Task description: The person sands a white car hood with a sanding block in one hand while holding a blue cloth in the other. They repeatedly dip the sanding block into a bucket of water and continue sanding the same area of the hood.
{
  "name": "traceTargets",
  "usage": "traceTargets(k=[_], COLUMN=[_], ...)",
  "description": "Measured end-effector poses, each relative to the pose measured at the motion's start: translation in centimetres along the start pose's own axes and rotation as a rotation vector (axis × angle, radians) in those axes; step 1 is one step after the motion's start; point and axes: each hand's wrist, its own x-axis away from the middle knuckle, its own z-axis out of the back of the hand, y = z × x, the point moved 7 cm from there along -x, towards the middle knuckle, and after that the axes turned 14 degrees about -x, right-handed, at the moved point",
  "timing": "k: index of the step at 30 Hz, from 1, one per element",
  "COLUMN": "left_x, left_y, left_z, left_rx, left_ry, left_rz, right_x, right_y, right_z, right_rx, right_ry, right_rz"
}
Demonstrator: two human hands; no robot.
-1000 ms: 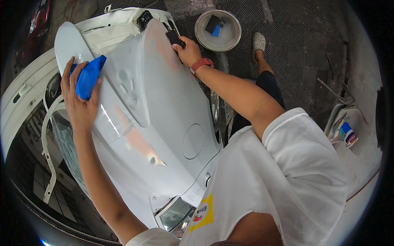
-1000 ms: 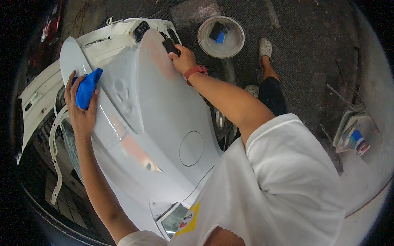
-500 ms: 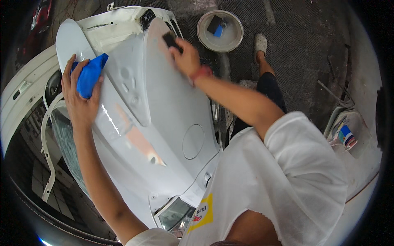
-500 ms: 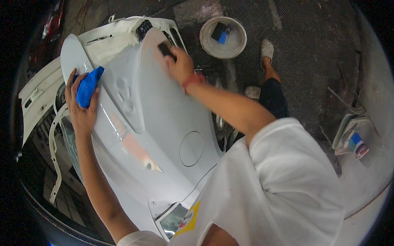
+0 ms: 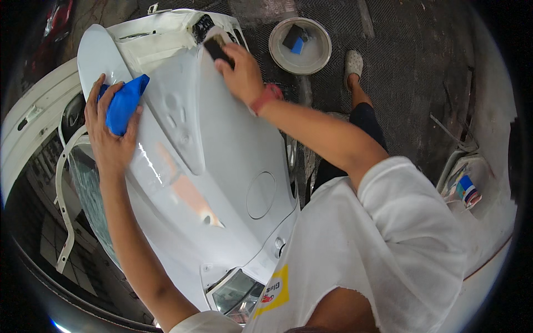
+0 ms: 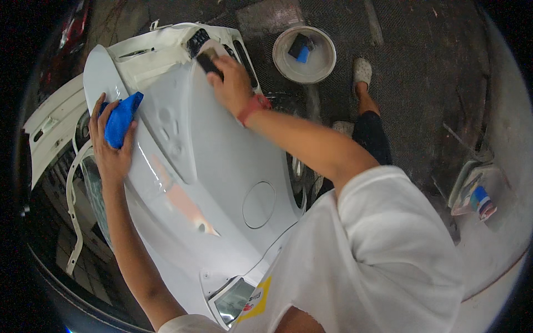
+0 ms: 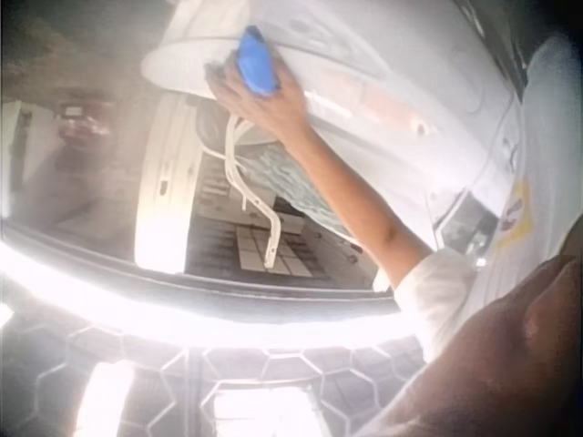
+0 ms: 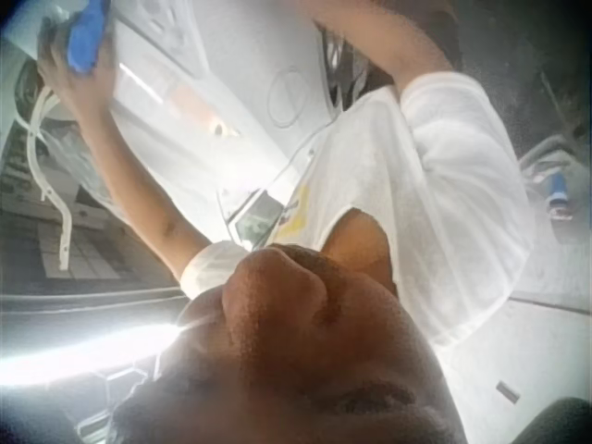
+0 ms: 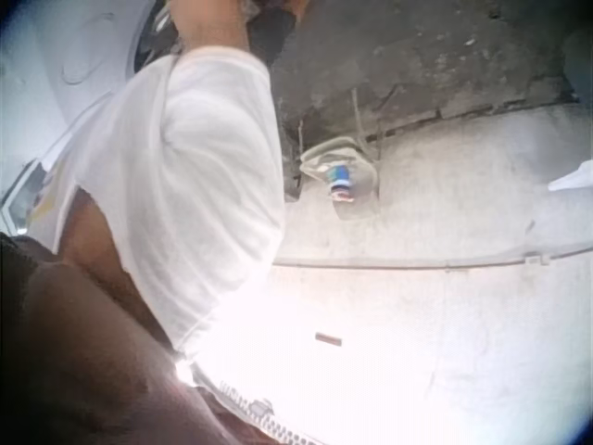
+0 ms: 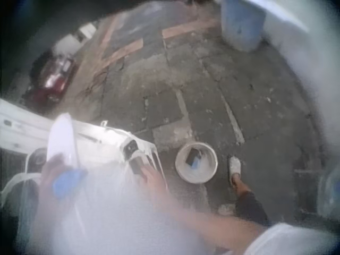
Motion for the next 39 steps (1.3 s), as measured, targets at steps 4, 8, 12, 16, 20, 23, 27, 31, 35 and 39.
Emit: traceTargets(k=[4,8,12,16,20,23,27,31,35,39], left_x=[-0.6,-0.1,-0.2,-0.7,0.4,-0.2,-0.5,-0.6,0.2,-0.3], left_y=[0.8,0.3,0.4,0.8,0.0,0.5,0.6,0.6,0.1,0.3], left_z=[0.3,0.4,-0.1,0.4,0.4,-0.2,0.2,0.3,-0.1,0.2], left_rx=[0.003,0.027,0.016,0.009,0.003,-0.001,0.016,0.030,0.005,-0.005], left_ry=[0.009,-0.006,0.015,0.022,-0.004,0.015,0.029,0.025,0.019,0.019], left_rz=[-0.016,0.013,-0.005,-0.011,0.021,-0.007,-0.013,-0.009,0.004,-0.019], right_x=[-2.2,-4.0,1.9,-3.1,0.1,5.4,-0.9,-5.3,7.8,11.7], right_y=[0.5,-0.3,-3.7,-1.1,-2.4,-5.1,-0.8,4.1,0.6,1.2], right_z=[0.2,-0.7,-0.9,-0.4,-1.3,-0.4,-0.2,1.0,2.0,3.6], right_rx=[0.071,0.065,0.069,0.077,0.060,0.057,0.082,0.111,0.030,0.000], right_ry=[0.025,-0.033,-0.013,0.073,-0.002,-0.062,0.046,-0.006,-0.069,-0.028], right_rz=[0.060,-0.138,0.129,0.034,-0.022,0.153,0.105,-0.135,-0.018,-0.005])
